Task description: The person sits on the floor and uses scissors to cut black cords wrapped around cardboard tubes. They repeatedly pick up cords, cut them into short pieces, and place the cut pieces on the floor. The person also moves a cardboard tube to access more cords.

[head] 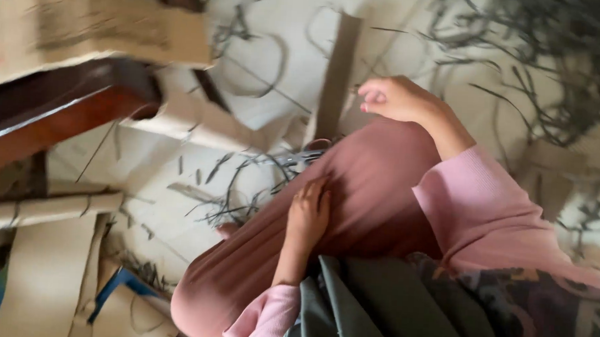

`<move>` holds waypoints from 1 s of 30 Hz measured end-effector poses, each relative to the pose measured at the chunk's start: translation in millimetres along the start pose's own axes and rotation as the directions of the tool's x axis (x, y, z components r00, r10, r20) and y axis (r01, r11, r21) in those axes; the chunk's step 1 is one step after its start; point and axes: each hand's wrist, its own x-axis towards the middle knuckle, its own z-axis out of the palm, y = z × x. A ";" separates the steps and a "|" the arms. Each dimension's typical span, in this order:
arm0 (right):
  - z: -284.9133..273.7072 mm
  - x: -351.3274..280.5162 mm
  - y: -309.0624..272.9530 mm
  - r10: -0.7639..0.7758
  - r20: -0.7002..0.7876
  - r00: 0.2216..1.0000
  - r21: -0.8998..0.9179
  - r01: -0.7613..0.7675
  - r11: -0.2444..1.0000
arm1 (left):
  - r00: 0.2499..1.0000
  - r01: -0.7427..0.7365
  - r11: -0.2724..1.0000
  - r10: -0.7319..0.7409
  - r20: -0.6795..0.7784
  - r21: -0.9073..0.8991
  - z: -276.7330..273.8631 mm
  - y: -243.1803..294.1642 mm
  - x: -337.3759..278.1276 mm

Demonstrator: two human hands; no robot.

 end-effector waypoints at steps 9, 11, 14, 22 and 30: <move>-26.4 -9.2 197.0 0.234 -0.512 0.827 0.366 -0.036 0.930 | 0.999 -0.008 0.993 0.013 -0.035 0.120 11.2 5.6 8.9; -40.8 23.4 228.4 0.313 -0.582 0.750 0.416 -0.056 0.908 | 0.999 0.013 0.992 -0.008 -0.045 0.123 11.8 7.5 14.9; -55.9 75.6 269.1 0.272 -0.679 0.682 0.282 -0.100 0.954 | 0.998 0.053 0.983 -0.046 -0.043 0.176 13.9 7.5 15.7; -61.2 125.5 277.4 0.514 -0.536 0.669 0.448 -0.290 0.846 | 0.993 0.107 0.973 -0.096 -0.061 0.206 17.4 2.1 19.4; -18.5 -22.2 105.7 -0.357 -0.930 0.083 -0.272 0.495 0.825 | 0.997 0.067 0.987 -0.060 -0.055 0.147 11.2 14.4 23.0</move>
